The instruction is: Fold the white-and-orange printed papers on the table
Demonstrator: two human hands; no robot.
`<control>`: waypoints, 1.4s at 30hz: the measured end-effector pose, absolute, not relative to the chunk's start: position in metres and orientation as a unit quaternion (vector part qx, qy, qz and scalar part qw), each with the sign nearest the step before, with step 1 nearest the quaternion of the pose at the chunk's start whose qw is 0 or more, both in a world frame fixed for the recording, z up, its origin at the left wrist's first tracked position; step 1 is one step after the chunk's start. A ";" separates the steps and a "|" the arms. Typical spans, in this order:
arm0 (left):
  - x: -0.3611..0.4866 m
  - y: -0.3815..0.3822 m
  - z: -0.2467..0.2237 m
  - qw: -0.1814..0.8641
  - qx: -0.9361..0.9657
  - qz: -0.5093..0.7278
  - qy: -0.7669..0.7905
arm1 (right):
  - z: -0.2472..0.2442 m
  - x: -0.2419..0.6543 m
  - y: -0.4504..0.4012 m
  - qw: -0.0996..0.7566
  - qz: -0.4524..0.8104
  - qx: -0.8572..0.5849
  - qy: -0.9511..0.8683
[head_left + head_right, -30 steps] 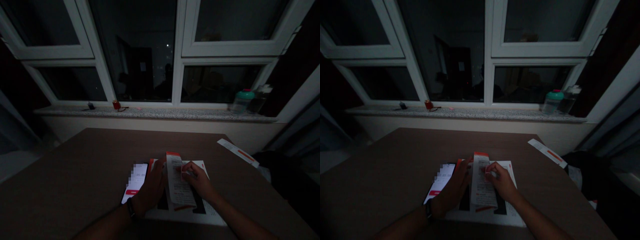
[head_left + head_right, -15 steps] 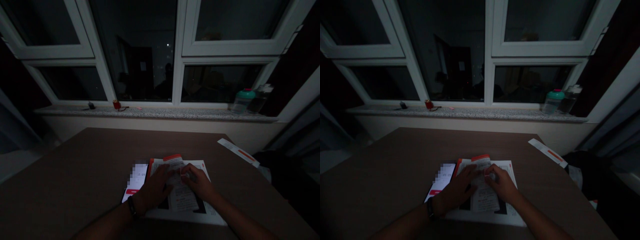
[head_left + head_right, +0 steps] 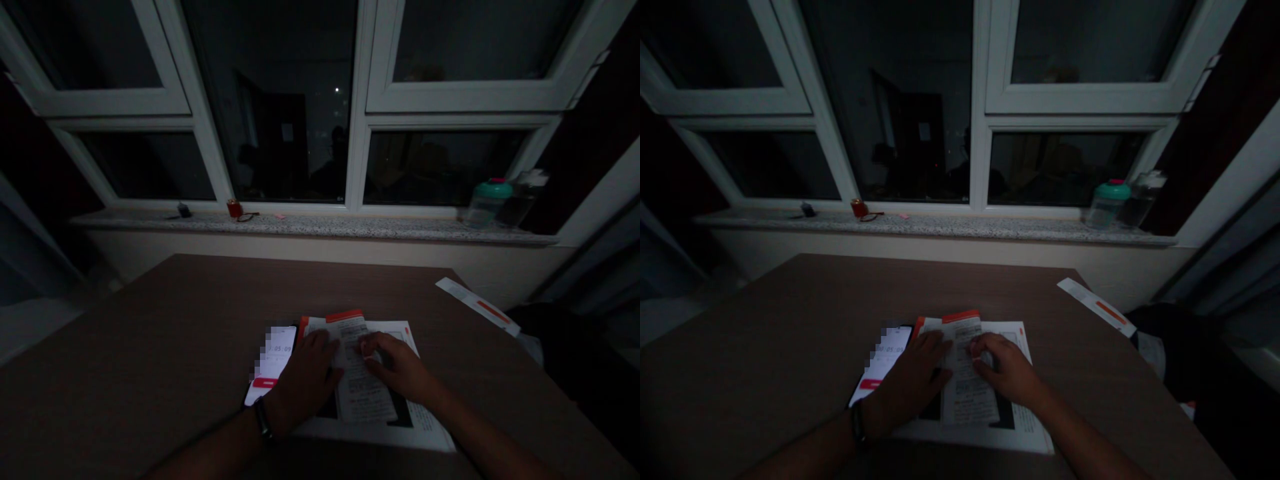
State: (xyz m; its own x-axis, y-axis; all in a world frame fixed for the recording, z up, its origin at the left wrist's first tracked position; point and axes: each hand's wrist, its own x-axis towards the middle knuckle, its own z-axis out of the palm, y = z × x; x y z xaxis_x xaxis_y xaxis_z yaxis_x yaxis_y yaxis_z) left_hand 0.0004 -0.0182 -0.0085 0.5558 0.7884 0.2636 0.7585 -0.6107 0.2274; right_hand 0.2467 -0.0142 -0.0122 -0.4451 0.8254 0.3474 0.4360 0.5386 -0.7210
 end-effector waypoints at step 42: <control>-0.007 -0.002 -0.003 0.071 0.901 0.125 0.410 | -0.013 0.231 -0.017 0.309 0.194 -0.438 -0.822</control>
State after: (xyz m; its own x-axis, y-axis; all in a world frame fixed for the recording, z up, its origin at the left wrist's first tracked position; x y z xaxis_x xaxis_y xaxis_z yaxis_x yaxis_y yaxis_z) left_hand -0.0070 -0.0023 -0.0031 0.6330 0.7560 0.1666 0.7204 -0.6540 0.2308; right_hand 0.2311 -0.0173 -0.0128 -0.4251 0.8398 0.3376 0.5999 0.5407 -0.5897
